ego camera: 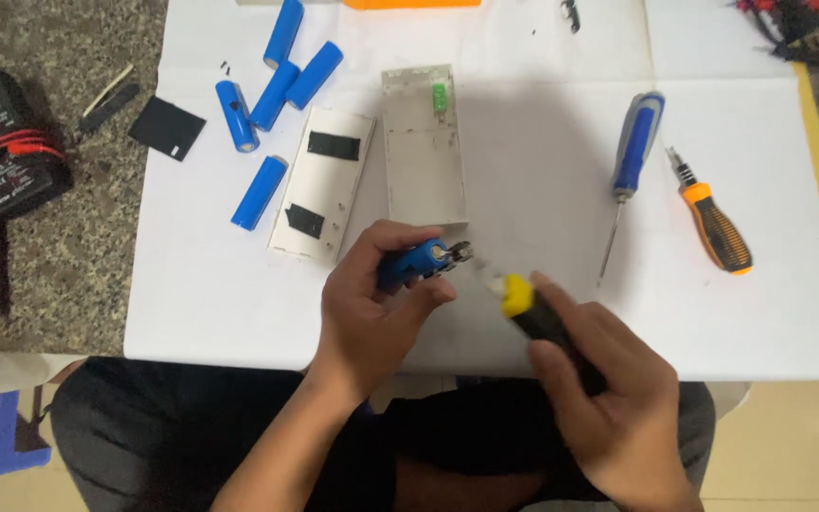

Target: Using a screwdriver and utility knife to detach wires from a battery cell inside an electronic device.

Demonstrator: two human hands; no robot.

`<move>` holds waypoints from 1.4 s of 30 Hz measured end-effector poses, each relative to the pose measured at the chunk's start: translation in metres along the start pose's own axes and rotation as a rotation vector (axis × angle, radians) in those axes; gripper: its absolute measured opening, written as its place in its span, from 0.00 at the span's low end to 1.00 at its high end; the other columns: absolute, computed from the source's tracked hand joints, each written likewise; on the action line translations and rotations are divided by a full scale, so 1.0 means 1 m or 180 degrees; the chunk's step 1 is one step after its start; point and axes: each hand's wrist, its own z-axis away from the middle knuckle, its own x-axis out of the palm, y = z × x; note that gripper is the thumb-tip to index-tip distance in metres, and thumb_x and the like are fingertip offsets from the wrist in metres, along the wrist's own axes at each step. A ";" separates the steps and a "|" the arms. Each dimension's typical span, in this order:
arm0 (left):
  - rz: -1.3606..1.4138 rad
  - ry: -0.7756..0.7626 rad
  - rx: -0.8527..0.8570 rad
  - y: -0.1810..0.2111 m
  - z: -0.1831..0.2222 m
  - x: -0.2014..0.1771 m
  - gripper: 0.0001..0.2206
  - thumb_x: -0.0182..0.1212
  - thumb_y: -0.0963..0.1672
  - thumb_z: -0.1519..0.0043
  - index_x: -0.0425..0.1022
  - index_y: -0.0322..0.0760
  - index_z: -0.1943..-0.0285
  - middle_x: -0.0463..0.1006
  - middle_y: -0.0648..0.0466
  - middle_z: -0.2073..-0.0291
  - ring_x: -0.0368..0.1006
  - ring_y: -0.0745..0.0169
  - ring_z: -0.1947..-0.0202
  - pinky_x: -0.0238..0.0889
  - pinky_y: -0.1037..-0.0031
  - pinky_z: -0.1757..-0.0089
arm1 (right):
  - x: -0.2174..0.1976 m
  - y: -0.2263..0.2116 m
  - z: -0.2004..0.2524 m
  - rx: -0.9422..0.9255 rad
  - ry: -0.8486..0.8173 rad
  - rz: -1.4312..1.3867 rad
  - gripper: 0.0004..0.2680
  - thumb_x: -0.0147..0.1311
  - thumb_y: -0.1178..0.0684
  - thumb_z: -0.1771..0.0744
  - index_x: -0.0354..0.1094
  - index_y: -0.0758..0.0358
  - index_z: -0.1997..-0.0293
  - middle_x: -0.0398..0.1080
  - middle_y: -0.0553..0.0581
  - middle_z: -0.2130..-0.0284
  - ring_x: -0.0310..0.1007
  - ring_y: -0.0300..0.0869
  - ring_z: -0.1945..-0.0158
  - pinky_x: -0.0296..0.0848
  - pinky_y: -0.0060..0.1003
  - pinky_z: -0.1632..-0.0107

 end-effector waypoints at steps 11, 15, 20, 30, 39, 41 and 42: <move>-0.0008 0.0017 0.0406 -0.003 -0.002 -0.001 0.12 0.60 0.46 0.35 0.76 0.38 0.46 0.78 0.55 0.57 0.74 0.65 0.56 0.69 0.79 0.58 | -0.037 0.005 -0.048 0.2078 0.1417 -0.2205 0.12 0.44 0.52 0.28 0.62 0.62 0.38 0.74 0.69 0.64 0.60 0.46 0.85 0.53 0.33 0.84; 0.0006 -0.0024 0.0532 -0.004 -0.001 -0.003 0.13 0.59 0.47 0.35 0.75 0.38 0.46 0.78 0.54 0.56 0.74 0.64 0.55 0.71 0.79 0.57 | -0.046 0.037 -0.051 0.1914 0.1607 -0.2520 0.14 0.48 0.55 0.30 0.64 0.58 0.35 0.76 0.61 0.66 0.57 0.40 0.88 0.48 0.27 0.90; 0.0176 -0.0050 0.0412 -0.003 -0.001 -0.004 0.13 0.60 0.47 0.35 0.76 0.37 0.46 0.78 0.54 0.56 0.75 0.64 0.55 0.71 0.79 0.56 | -0.059 0.051 -0.055 0.1482 0.1501 -0.2534 0.13 0.45 0.57 0.29 0.58 0.60 0.35 0.75 0.64 0.61 0.55 0.38 0.85 0.48 0.26 0.85; 0.0274 -0.0149 0.0498 0.000 -0.001 -0.005 0.14 0.59 0.47 0.34 0.75 0.36 0.46 0.78 0.52 0.55 0.75 0.62 0.53 0.72 0.78 0.53 | -0.078 0.057 -0.082 0.1157 0.1218 -0.1582 0.18 0.33 0.54 0.23 0.46 0.48 0.19 0.70 0.64 0.51 0.54 0.39 0.73 0.52 0.30 0.73; 0.0106 -0.0125 0.0454 0.001 -0.003 -0.006 0.13 0.59 0.48 0.35 0.76 0.38 0.46 0.79 0.53 0.56 0.75 0.62 0.55 0.71 0.78 0.58 | -0.092 0.091 -0.107 0.1110 0.1196 -0.1449 0.24 0.37 0.68 0.29 0.45 0.55 0.22 0.63 0.59 0.49 0.57 0.39 0.64 0.54 0.32 0.69; 0.0133 -0.0128 0.0508 0.001 -0.004 -0.004 0.13 0.59 0.47 0.35 0.76 0.38 0.46 0.79 0.53 0.56 0.75 0.62 0.55 0.71 0.78 0.57 | -0.098 0.102 -0.113 0.1102 0.1201 -0.1429 0.24 0.39 0.69 0.30 0.49 0.52 0.24 0.62 0.58 0.50 0.58 0.38 0.64 0.57 0.30 0.68; 0.0140 -0.0122 0.0551 0.001 -0.003 -0.005 0.12 0.59 0.46 0.34 0.76 0.37 0.46 0.79 0.53 0.56 0.75 0.62 0.55 0.71 0.77 0.57 | -0.100 0.107 -0.115 0.1105 0.1189 -0.1426 0.24 0.41 0.70 0.31 0.52 0.49 0.27 0.61 0.57 0.50 0.58 0.37 0.64 0.60 0.28 0.68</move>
